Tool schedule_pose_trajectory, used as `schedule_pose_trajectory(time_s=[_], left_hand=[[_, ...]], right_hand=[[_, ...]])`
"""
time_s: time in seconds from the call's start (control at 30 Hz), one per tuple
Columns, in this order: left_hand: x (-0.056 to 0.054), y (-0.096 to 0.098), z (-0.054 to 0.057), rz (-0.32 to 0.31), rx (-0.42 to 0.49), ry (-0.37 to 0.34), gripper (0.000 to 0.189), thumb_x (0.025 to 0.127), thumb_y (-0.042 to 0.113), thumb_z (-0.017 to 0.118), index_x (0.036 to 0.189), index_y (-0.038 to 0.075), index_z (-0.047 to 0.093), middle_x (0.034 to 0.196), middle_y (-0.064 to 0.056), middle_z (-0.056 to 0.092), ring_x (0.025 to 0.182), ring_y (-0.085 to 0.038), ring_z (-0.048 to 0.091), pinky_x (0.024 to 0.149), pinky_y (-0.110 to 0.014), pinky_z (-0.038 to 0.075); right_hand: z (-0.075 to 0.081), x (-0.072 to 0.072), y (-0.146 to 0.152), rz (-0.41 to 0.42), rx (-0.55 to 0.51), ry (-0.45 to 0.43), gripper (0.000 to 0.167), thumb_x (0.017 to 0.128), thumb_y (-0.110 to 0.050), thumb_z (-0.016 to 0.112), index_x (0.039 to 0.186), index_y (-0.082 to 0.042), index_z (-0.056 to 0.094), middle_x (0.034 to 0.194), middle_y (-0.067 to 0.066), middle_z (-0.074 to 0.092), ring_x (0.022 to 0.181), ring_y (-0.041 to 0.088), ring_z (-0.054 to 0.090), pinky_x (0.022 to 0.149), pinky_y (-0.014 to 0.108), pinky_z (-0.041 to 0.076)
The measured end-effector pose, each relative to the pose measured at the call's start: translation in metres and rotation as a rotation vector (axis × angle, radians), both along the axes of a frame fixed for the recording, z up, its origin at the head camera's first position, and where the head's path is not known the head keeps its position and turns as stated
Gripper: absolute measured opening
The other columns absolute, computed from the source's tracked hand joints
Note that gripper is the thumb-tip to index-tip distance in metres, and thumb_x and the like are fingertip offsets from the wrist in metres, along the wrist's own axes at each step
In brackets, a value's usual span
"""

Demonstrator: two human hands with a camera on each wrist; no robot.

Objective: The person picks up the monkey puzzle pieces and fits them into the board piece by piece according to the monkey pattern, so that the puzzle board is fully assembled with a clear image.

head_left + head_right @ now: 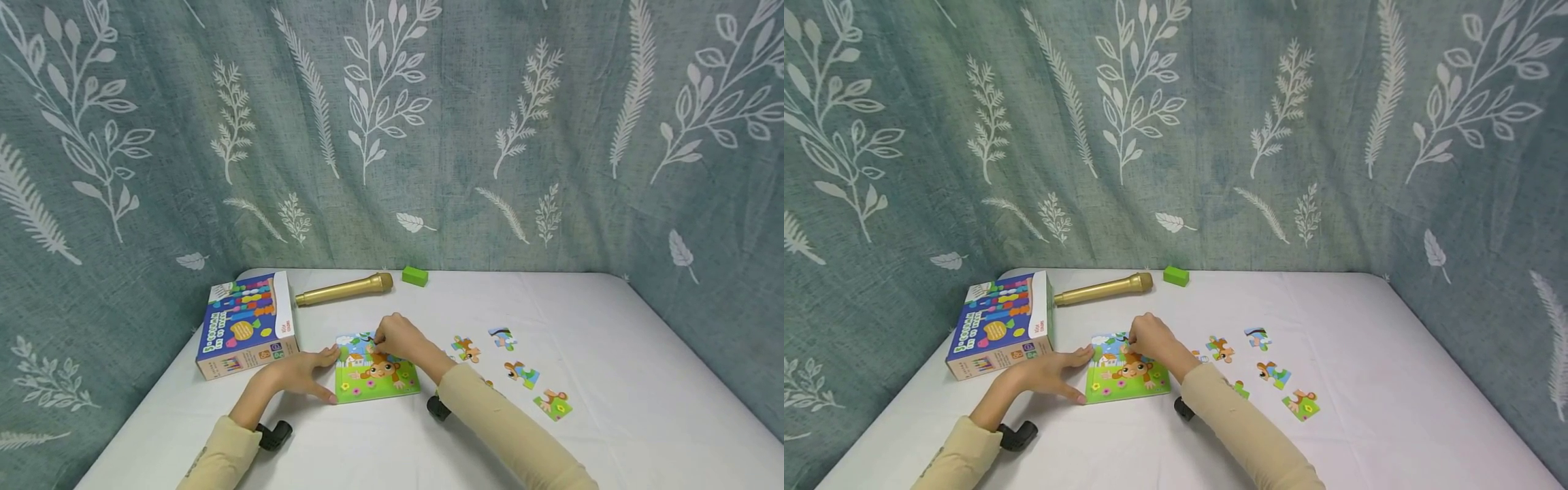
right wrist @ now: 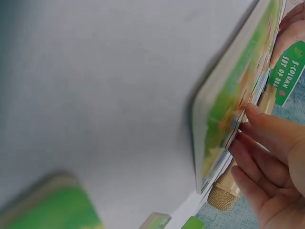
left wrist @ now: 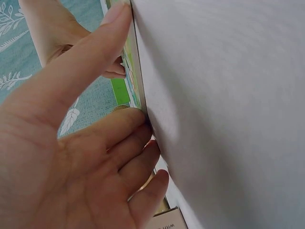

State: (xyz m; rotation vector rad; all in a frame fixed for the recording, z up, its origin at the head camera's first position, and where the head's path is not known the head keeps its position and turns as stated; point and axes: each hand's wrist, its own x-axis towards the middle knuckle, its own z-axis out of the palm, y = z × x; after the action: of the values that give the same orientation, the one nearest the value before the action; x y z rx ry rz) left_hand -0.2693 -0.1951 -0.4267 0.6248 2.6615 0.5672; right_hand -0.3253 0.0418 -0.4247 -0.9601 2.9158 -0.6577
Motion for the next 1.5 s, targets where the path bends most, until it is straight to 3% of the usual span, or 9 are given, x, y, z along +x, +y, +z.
schedule_pose_trajectory(time_s=[0.2, 0.53, 0.6, 0.77, 0.97, 1.13, 1.27, 1.4, 1.5], left_hand=[[-0.001, 0.000, 0.002, -0.003, 0.000, 0.007, 0.096, 0.074, 0.048, 0.079, 0.151, 0.012, 0.033, 0.157, -0.010, 0.024, 0.144, -0.031, 0.022, 0.115, -0.050, 0.021], [-0.001, -0.001, -0.001, -0.010, -0.009, 0.011, 0.096, 0.073, 0.048, 0.080, 0.150, 0.013, 0.034, 0.157, -0.009, 0.025, 0.143, -0.032, 0.023, 0.115, -0.050, 0.021], [-0.002, -0.001, -0.001, -0.009, -0.010, 0.012, 0.096, 0.073, 0.048, 0.080, 0.151, 0.014, 0.033, 0.157, -0.009, 0.024, 0.143, -0.032, 0.022, 0.115, -0.051, 0.021], [-0.002, 0.000, -0.002, -0.005, -0.005, 0.004, 0.097, 0.072, 0.048, 0.081, 0.151, 0.015, 0.034, 0.157, -0.009, 0.024, 0.143, -0.033, 0.022, 0.114, -0.051, 0.021], [-0.001, 0.001, -0.003, 0.000, -0.001, 0.010, 0.098, 0.071, 0.046, 0.082, 0.150, 0.014, 0.035, 0.157, -0.008, 0.025, 0.143, -0.033, 0.023, 0.114, -0.051, 0.021], [-0.001, 0.001, -0.003, 0.003, 0.020, 0.000, 0.098, 0.071, 0.044, 0.083, 0.150, 0.012, 0.035, 0.157, -0.009, 0.025, 0.143, -0.033, 0.022, 0.114, -0.051, 0.021], [0.000, 0.000, -0.003, -0.001, 0.028, -0.005, 0.097, 0.072, 0.043, 0.083, 0.150, 0.012, 0.035, 0.157, -0.011, 0.024, 0.143, -0.034, 0.022, 0.114, -0.052, 0.021], [-0.001, 0.000, -0.002, -0.016, 0.029, 0.002, 0.097, 0.072, 0.044, 0.082, 0.150, 0.011, 0.034, 0.157, -0.012, 0.024, 0.142, -0.035, 0.022, 0.114, -0.052, 0.021], [-0.001, -0.001, -0.002, -0.026, 0.031, 0.008, 0.098, 0.072, 0.044, 0.082, 0.150, 0.011, 0.033, 0.157, -0.013, 0.024, 0.142, -0.036, 0.022, 0.114, -0.052, 0.021]], right_hand=[[0.002, -0.006, 0.004, 0.061, 0.027, 0.007, 0.014, 0.082, -0.011, 0.077, 0.092, -0.001, 0.077, 0.087, 0.008, 0.074, 0.078, 0.018, 0.068, 0.068, 0.027, 0.056], [0.002, -0.006, 0.017, 0.046, -0.042, -0.098, 0.030, 0.080, -0.013, 0.079, 0.107, -0.002, 0.074, 0.108, 0.010, 0.071, 0.105, 0.026, 0.065, 0.089, 0.037, 0.053], [0.005, -0.005, 0.020, 0.041, -0.053, -0.092, 0.033, 0.080, -0.014, 0.079, 0.110, -0.002, 0.073, 0.110, 0.011, 0.070, 0.107, 0.027, 0.064, 0.090, 0.038, 0.053], [0.009, -0.001, 0.034, 0.033, -0.070, -0.077, 0.039, 0.081, -0.014, 0.078, 0.117, -0.001, 0.069, 0.115, 0.014, 0.068, 0.090, 0.029, 0.067, 0.079, 0.035, 0.054], [0.012, 0.005, 0.051, 0.019, -0.085, -0.071, 0.043, 0.081, -0.016, 0.078, 0.119, 0.001, 0.067, 0.116, 0.017, 0.067, 0.105, 0.031, 0.064, 0.087, 0.041, 0.054], [0.013, 0.010, 0.066, -0.016, -0.094, -0.080, 0.044, 0.082, -0.016, 0.078, 0.121, -0.001, 0.066, 0.118, 0.017, 0.066, 0.084, 0.025, 0.069, 0.083, 0.040, 0.052], [0.013, 0.015, 0.081, -0.005, -0.126, -0.066, 0.043, 0.083, -0.015, 0.077, 0.121, 0.000, 0.066, 0.116, 0.019, 0.066, 0.087, 0.030, 0.070, 0.086, 0.044, 0.054], [0.016, 0.020, 0.094, 0.008, -0.143, -0.044, 0.042, 0.084, -0.014, 0.076, 0.121, 0.002, 0.066, 0.114, 0.022, 0.066, 0.063, 0.023, 0.068, 0.080, 0.039, 0.055], [0.019, 0.023, 0.102, -0.006, -0.146, -0.046, 0.041, 0.084, -0.013, 0.075, 0.121, 0.001, 0.066, 0.114, 0.023, 0.066, 0.065, 0.024, 0.068, 0.076, 0.037, 0.056]])
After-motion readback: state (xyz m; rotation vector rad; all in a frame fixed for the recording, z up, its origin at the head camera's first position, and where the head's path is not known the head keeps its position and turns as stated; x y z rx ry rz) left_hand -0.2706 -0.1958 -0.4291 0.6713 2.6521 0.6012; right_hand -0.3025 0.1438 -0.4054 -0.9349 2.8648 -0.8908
